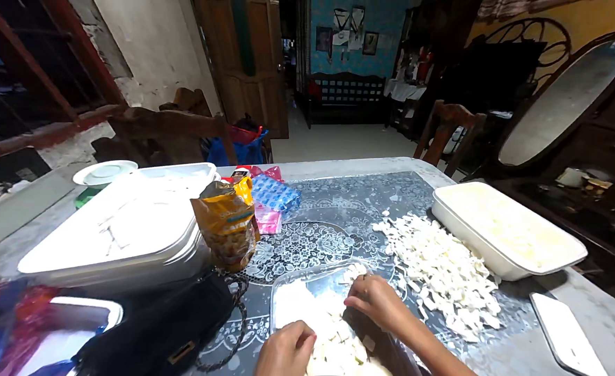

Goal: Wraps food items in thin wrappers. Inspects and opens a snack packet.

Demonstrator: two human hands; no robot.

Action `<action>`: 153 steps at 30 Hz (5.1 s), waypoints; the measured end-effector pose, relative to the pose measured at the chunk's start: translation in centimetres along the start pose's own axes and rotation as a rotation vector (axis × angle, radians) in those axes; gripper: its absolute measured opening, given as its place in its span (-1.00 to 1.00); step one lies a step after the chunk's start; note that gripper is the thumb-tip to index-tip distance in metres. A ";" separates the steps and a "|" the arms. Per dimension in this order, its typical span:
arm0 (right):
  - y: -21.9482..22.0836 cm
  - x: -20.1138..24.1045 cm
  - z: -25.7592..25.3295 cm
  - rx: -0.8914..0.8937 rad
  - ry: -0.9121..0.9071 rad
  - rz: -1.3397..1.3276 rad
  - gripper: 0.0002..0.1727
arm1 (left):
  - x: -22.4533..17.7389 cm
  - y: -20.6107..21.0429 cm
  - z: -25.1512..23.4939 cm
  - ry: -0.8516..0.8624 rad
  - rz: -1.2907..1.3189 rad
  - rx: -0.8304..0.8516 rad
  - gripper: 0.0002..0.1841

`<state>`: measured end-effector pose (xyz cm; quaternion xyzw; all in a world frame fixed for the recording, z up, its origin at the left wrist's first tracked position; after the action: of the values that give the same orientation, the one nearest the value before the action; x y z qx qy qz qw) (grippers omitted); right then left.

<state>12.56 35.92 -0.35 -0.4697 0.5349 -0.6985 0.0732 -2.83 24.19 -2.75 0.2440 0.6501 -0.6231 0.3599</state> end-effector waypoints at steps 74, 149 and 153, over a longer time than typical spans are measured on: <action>3.2 8.0 4.5 -0.667 -0.737 0.457 -0.83 | -0.7 -1.9 0.2 0.077 0.113 -0.202 -0.85; 2.7 2.1 1.7 -0.214 -0.098 -0.552 -0.83 | -0.3 -0.6 0.3 -0.128 0.756 -0.039 -0.85; 3.5 4.8 2.5 -0.119 -0.242 -0.376 -0.78 | 0.6 -0.3 0.1 -0.194 0.978 -0.112 -0.68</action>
<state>10.36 29.86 -0.50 -0.6449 0.4655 -0.6057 -0.0227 -3.37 23.99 -3.01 0.4414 0.4556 -0.3656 0.6811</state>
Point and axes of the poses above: each hand's wrist, its own z-axis away from the middle knuckle, its own y-axis out of the palm, x = y × z, the point moved 8 cm from there along -z, towards the middle knuckle, and after that the axes turned 6 degrees about -y, right-handed, at the moved point
